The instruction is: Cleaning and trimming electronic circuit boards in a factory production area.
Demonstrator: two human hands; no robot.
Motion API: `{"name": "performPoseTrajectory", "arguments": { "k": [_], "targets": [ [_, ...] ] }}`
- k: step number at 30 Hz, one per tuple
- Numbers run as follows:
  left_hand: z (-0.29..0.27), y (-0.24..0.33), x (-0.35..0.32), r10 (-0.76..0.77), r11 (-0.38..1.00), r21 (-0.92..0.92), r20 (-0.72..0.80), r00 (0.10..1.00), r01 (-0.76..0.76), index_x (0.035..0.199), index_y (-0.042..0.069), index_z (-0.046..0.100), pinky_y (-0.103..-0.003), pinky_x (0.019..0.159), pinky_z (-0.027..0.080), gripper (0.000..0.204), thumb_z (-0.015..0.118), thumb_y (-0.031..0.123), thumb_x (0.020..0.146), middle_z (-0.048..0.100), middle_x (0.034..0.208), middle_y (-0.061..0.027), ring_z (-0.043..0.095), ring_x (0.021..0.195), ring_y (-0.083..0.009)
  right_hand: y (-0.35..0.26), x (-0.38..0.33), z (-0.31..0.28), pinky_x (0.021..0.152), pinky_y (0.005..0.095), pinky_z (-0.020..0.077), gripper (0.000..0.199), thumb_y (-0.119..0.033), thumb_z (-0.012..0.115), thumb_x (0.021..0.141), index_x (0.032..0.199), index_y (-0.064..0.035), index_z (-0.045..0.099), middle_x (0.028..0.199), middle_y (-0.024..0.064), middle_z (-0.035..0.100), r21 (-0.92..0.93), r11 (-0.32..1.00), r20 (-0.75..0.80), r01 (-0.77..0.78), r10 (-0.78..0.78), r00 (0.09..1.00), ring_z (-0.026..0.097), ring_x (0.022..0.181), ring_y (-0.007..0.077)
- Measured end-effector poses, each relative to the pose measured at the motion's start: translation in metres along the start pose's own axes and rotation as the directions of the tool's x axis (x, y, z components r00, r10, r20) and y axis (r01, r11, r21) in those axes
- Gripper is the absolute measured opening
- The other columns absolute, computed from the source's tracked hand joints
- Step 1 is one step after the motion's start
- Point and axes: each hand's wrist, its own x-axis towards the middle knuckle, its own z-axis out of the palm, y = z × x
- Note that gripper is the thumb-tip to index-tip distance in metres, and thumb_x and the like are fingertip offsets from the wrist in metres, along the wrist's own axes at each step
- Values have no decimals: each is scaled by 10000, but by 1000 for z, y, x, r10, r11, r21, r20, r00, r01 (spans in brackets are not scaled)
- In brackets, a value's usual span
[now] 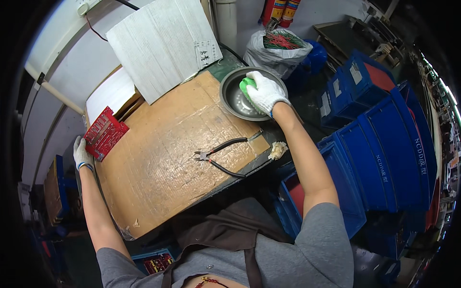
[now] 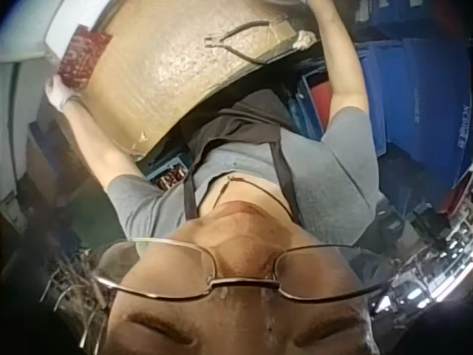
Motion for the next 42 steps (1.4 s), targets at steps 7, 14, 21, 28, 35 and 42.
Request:
{"name": "performPoseTrajectory", "arguments": {
  "k": [7, 14, 21, 28, 35, 42],
  "targets": [
    [-33, 4, -33, 10, 979, -202, 96, 995, 9, 1317, -78, 587, -397, 960, 572, 320, 586, 37, 1018, 687, 1196, -214, 690, 1040, -279, 3, 11, 17, 977, 448, 505, 395, -363, 611, 957, 1247, -98, 656, 1217, 214, 701, -100, 994, 118, -35, 47, 992, 649, 1162, 396],
    [-40, 32, -133, -216, 897, -374, 94, 972, 236, 1427, -62, 485, -498, 1027, 540, 429, 559, 65, 1024, 601, 1338, -259, 622, 1216, -364, 6, 14, 11, 1044, 429, 486, 434, -364, 644, 903, 1250, -110, 700, 1264, 214, 683, -152, 987, 135, 58, -37, 990, 636, 1200, 383],
    [-27, 17, -285, -299, 799, -504, 140, 944, 328, 1372, -21, 570, -431, 1012, 541, 384, 605, 93, 1007, 661, 1264, -203, 627, 1212, -307, 7, 19, -1, 981, 344, 515, 373, -196, 654, 922, 1255, -32, 688, 1157, 170, 737, -41, 976, 49, 213, -211, 976, 693, 1102, 252],
    [4, 41, -356, -350, 920, -169, 51, 936, 353, 1289, -87, 610, -356, 911, 541, 493, 675, 286, 974, 690, 1181, -143, 662, 1028, -215, 57, 37, -5, 969, 337, 512, 339, -201, 665, 949, 1228, -13, 707, 1147, 146, 750, -314, 919, 11, 240, -249, 968, 694, 1081, 238],
    [-5, 57, -401, -370, 929, 98, 155, 916, 358, 1325, -52, 612, -296, 726, 554, 521, 598, 350, 993, 730, 1059, -113, 700, 918, -165, -12, -2, 16, 972, 335, 525, 323, -124, 642, 971, 1262, 12, 675, 1192, 134, 728, 260, 887, -152, 382, -353, 923, 690, 1062, 196],
    [14, -4, -403, -157, 936, -317, 15, 988, 153, 1295, -26, 615, -280, 740, 537, 393, 558, 241, 1012, 698, 1055, -57, 645, 904, -127, -240, -225, 155, 951, 367, 543, 279, -172, 699, 933, 1185, -55, 719, 1144, 180, 744, 444, 645, 36, 622, -707, 707, 729, 1052, 271]
  ]
}}
